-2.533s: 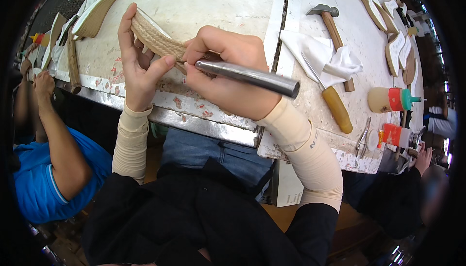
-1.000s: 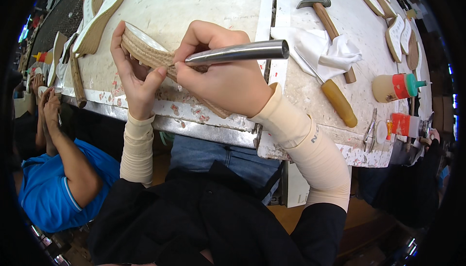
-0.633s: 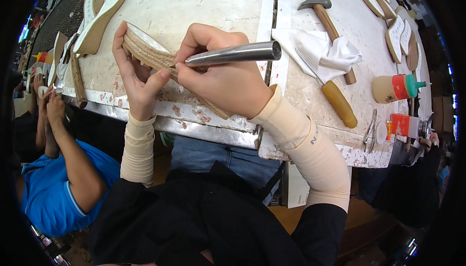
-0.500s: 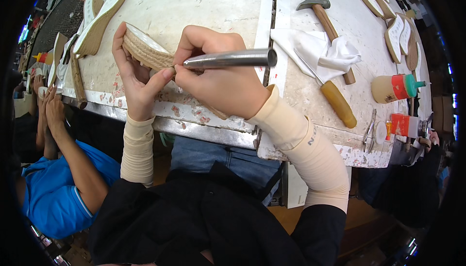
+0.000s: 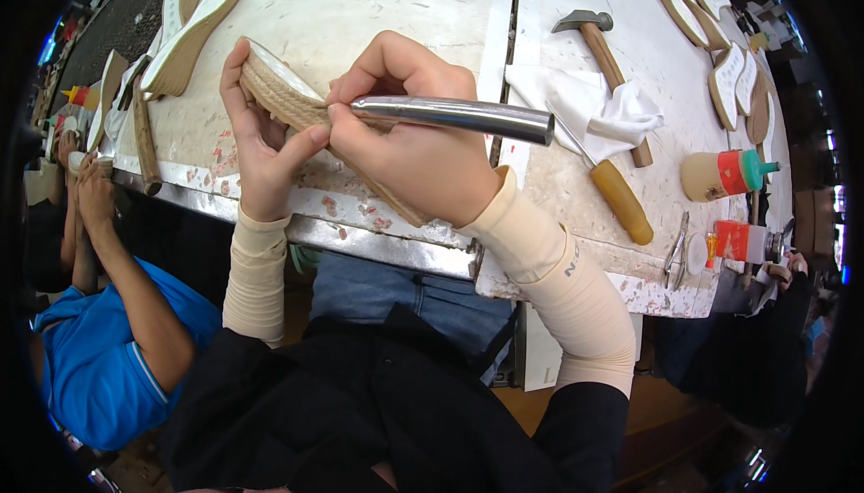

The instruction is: The person uses a metal awl to stitch a woven fabric upper onto a wooden shoe sole. They repeatedly pierce the material and pull thread through to secure the upper to the sole, working methodically along the edge.

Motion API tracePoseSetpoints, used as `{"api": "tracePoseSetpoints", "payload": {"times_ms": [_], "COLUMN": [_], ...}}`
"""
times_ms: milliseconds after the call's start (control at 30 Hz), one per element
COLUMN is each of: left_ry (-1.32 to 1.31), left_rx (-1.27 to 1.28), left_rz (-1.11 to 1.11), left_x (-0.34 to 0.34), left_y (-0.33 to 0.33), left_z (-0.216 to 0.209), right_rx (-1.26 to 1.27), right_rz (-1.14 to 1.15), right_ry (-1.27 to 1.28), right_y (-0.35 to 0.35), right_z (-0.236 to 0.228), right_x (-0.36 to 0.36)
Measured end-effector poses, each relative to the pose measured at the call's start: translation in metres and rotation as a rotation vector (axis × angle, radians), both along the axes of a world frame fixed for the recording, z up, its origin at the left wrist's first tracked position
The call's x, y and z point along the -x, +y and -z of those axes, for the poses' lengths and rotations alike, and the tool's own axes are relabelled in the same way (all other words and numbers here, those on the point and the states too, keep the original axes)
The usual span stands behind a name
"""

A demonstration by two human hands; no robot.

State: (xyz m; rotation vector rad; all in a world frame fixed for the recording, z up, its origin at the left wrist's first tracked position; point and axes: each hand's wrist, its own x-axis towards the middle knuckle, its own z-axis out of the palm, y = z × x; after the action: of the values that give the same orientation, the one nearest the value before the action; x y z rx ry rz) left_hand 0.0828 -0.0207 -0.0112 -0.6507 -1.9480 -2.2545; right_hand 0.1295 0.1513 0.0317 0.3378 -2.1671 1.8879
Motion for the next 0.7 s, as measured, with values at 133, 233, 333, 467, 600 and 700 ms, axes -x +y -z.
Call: {"api": "tracePoseSetpoints", "payload": {"times_ms": [133,233,333,467,600,700], "left_ry": [-0.034,-0.028,-0.014,0.002,0.015,0.015], "left_rx": [-0.086,-0.086,-0.043,-0.056,-0.058,-0.055], "left_rz": [0.032,0.015,-0.002,0.000,-0.007,-0.012], "left_x": [0.0000,0.0005,0.0010,0.0009,0.0010,0.0009], "left_y": [-0.0012,-0.0006,-0.0014,-0.0005,0.0002,0.0001], "left_z": [-0.0014,-0.0007,-0.0003,0.0002,-0.0004,-0.0006], "right_rx": [-0.059,-0.097,-0.096,-0.103,-0.079,-0.084], "right_rz": [0.014,0.024,0.030,0.046,0.052,0.063], "right_ry": [-0.007,0.013,0.016,0.035,0.034,0.040], "right_y": [-0.0051,-0.0068,-0.0075,-0.0072,-0.0072,-0.0075], "right_z": [0.0014,0.0030,0.0042,0.0046,0.0045,0.0046], "right_x": [0.0006,0.0006,0.0010,0.0013,0.0018,0.0026]}}
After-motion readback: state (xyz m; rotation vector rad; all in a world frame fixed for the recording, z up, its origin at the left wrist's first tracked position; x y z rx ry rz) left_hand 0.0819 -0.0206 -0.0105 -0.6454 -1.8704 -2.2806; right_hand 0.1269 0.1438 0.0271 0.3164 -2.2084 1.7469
